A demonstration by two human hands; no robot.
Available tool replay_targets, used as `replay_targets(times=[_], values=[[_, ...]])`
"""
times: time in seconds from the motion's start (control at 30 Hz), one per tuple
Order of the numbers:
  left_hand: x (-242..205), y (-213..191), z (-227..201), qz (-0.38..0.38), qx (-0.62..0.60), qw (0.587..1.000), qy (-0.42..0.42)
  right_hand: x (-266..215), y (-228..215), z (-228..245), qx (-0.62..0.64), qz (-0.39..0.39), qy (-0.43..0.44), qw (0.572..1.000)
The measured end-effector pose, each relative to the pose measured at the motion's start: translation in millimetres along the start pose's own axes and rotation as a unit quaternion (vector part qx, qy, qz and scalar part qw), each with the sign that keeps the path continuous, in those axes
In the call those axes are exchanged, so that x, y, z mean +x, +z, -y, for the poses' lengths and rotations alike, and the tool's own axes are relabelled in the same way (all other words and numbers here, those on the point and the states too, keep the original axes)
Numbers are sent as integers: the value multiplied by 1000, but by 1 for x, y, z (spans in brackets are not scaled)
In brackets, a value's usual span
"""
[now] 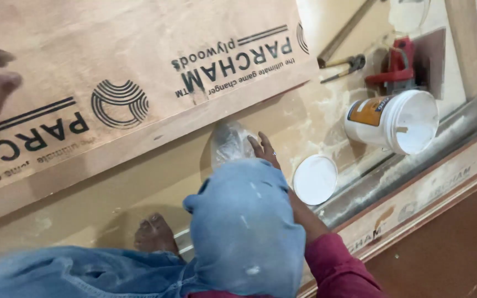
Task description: Applying adhesive to wooden strips and hammering them onto a plywood board for assembly.
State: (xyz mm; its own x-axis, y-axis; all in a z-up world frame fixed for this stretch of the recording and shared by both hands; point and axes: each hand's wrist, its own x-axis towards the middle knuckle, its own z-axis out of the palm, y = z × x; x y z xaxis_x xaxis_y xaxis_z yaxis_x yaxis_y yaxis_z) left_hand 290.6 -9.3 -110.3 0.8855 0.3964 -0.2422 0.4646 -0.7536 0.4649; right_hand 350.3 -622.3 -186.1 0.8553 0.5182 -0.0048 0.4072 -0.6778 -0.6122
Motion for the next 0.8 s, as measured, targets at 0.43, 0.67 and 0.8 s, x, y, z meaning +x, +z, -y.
replay_targets(times=[0.43, 0.67, 0.8], values=[[-97, 209, -278, 219, 1, 856, 469, 21, 20, 31, 624, 3, 318, 714], [-111, 204, -298, 47, -197, 967, 153, -1, 41, 0, 639, -164, 186, 728], [-119, 203, -290, 74, -264, 950, 152, 3, 32, 14, 430, -64, 48, 899]])
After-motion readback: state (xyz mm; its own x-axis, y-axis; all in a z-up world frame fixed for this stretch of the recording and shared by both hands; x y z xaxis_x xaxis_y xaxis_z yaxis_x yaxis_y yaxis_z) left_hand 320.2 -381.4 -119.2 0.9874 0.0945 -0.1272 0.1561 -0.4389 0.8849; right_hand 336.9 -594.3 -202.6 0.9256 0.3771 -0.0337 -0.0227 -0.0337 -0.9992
